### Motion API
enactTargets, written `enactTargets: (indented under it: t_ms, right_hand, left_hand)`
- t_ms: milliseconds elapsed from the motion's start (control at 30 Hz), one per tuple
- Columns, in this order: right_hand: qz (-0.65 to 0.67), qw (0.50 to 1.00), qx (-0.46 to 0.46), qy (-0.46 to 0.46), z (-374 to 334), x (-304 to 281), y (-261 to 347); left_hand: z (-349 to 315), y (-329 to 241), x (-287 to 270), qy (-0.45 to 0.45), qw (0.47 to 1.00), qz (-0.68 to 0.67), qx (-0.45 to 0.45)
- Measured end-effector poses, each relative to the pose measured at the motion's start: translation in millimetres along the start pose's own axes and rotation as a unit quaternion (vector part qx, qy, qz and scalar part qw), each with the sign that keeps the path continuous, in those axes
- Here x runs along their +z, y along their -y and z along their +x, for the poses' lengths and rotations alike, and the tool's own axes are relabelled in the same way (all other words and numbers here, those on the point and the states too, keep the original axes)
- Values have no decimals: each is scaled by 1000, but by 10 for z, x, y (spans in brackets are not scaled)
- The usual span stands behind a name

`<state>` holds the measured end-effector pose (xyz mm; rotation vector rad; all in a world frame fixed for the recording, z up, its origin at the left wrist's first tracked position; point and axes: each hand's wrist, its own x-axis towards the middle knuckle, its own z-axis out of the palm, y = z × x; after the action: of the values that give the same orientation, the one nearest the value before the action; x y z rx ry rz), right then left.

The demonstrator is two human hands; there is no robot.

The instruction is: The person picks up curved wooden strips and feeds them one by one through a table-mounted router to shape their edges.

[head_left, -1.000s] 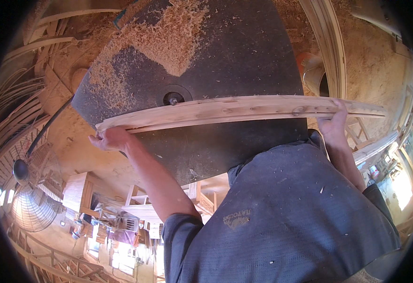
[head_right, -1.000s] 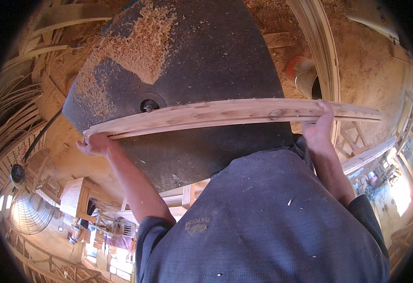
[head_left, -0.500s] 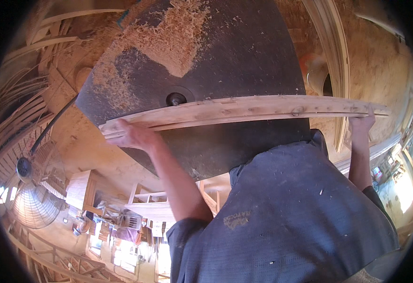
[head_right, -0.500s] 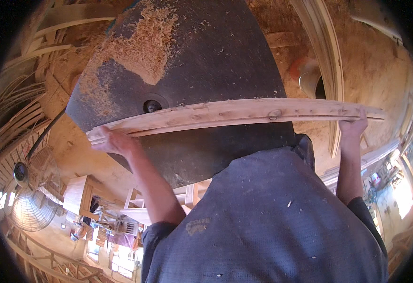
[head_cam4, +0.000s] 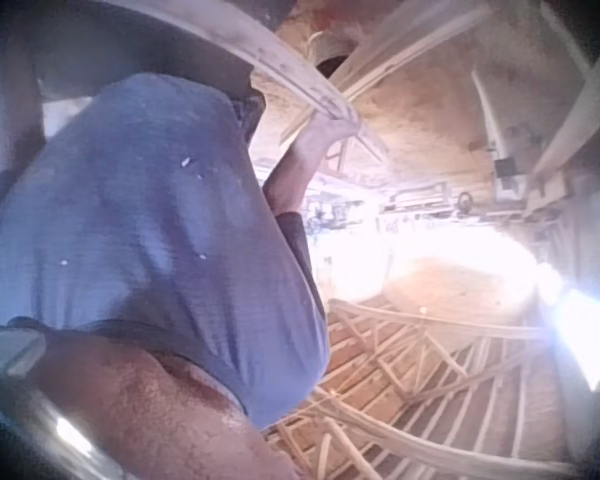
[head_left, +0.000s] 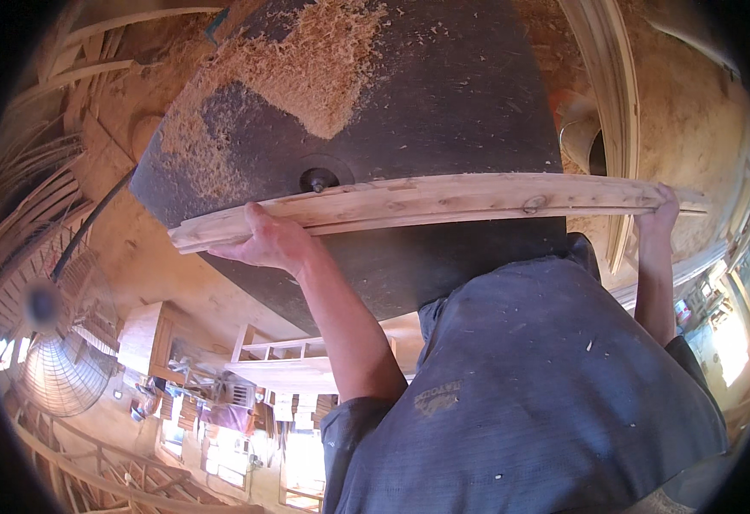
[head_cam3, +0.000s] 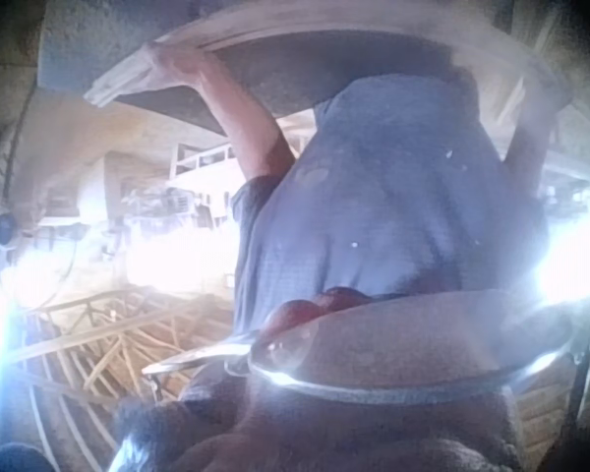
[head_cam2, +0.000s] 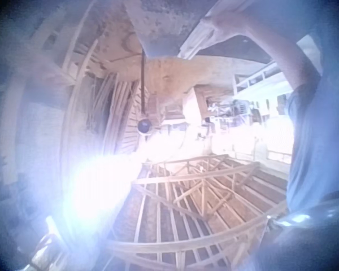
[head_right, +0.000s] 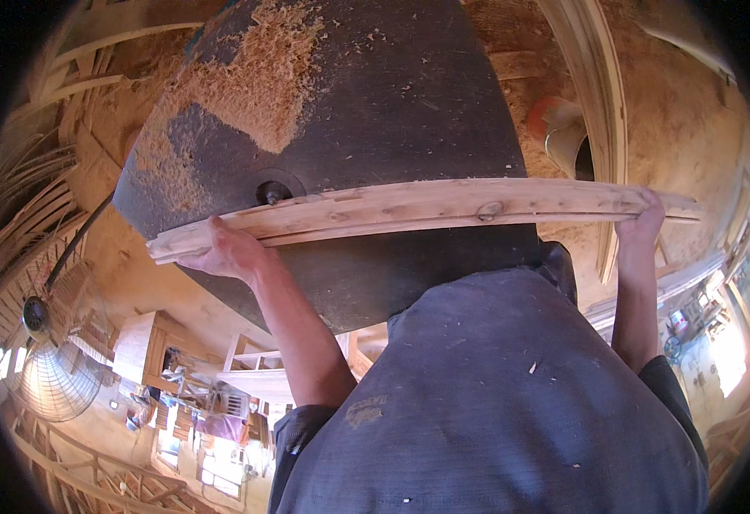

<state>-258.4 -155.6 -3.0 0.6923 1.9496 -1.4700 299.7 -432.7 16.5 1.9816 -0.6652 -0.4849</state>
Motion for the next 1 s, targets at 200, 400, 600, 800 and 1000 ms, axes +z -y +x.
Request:
enactTargets:
  t_ms: [200,400,600,800,1000]
  right_hand:
    - [4,1000,-3,-9,-33,40,-58]
    - [-11,1000,2,-9,98,-61,-91]
    - [-18,1000,7,-9,-40,6,-106]
    - [-21,1000,-3,0,-87,3,-150]
    - [-16,1000,-7,8,-193,92,-171]
  left_hand:
    - [316,280,-156,20,998,7,54]
    - [260,81,-98,10,1000,18,20]
    - [254,7,-78,-14,999,25,-21]
    - [284,-46,-49,-4,1000,-5,-11]
    - [452,108,-133,19,997,-22,67]
